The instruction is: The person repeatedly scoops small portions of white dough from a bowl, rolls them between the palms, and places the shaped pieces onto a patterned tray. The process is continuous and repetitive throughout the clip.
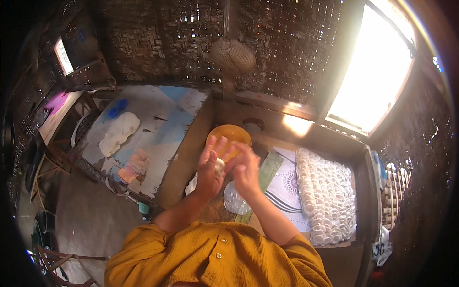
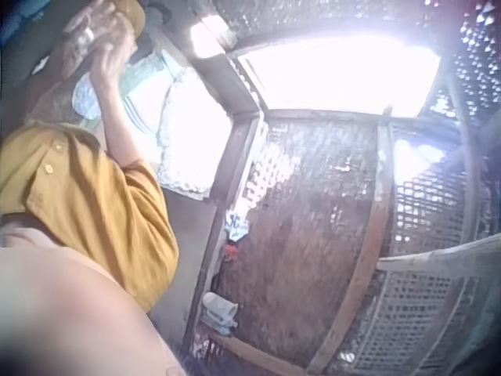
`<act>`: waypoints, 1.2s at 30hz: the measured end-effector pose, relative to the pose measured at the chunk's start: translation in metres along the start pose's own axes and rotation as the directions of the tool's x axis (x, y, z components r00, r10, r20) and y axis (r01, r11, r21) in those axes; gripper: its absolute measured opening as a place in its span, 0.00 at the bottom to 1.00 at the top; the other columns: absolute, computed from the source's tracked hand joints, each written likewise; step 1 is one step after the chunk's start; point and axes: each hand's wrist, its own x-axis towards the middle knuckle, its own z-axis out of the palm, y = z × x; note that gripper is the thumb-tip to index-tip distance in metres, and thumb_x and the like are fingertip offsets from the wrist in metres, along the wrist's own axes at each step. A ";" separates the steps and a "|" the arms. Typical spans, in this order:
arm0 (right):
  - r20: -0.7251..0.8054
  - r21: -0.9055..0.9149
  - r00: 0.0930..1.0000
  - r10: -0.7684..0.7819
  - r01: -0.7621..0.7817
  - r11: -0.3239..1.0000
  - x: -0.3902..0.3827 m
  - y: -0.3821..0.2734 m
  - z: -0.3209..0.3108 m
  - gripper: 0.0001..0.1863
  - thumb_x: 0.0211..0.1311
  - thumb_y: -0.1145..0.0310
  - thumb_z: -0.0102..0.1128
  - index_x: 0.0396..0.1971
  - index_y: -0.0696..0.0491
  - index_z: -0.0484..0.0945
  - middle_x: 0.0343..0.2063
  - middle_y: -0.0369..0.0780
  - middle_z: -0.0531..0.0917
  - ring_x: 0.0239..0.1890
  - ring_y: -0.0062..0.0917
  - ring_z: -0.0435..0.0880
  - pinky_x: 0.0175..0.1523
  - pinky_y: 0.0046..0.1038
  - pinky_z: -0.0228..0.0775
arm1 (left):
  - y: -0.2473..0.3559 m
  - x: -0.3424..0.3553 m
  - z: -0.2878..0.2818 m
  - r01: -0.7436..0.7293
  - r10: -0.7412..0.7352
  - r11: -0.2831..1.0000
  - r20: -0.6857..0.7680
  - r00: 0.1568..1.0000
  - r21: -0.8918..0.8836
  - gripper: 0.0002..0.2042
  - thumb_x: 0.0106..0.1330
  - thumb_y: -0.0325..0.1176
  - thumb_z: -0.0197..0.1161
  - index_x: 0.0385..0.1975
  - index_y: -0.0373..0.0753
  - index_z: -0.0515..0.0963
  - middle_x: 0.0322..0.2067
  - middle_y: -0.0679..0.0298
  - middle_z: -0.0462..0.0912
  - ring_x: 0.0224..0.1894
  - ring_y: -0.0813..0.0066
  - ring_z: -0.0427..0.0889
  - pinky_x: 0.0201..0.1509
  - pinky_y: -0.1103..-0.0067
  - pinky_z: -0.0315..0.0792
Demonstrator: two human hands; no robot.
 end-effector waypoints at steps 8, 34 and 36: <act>0.174 0.114 0.892 -0.418 0.403 0.908 0.017 -0.035 0.033 0.45 0.61 0.37 0.30 0.65 0.59 0.42 0.67 0.49 0.42 0.68 0.49 0.33 0.67 0.47 0.24 | 0.047 0.005 0.044 -0.474 0.459 0.865 0.119 0.880 0.168 0.44 0.60 0.68 0.29 0.66 0.41 0.28 0.68 0.61 0.26 0.70 0.65 0.28 0.69 0.68 0.29; 0.091 0.088 0.922 -0.375 0.368 0.926 0.010 -0.061 0.022 0.40 0.64 0.42 0.31 0.65 0.58 0.43 0.66 0.51 0.37 0.68 0.48 0.31 0.68 0.46 0.24 | 0.057 0.004 0.056 -0.410 0.394 0.906 0.149 0.907 0.102 0.41 0.61 0.68 0.23 0.66 0.44 0.28 0.68 0.66 0.24 0.70 0.71 0.26 0.69 0.70 0.24; 0.047 -0.018 0.919 -0.392 0.393 0.919 0.024 -0.053 0.010 0.38 0.65 0.47 0.33 0.66 0.58 0.40 0.66 0.52 0.35 0.68 0.48 0.29 0.68 0.45 0.23 | 0.049 -0.005 0.061 -0.275 0.255 0.961 0.319 0.913 0.019 0.36 0.65 0.62 0.23 0.66 0.45 0.30 0.68 0.67 0.25 0.69 0.72 0.26 0.69 0.71 0.26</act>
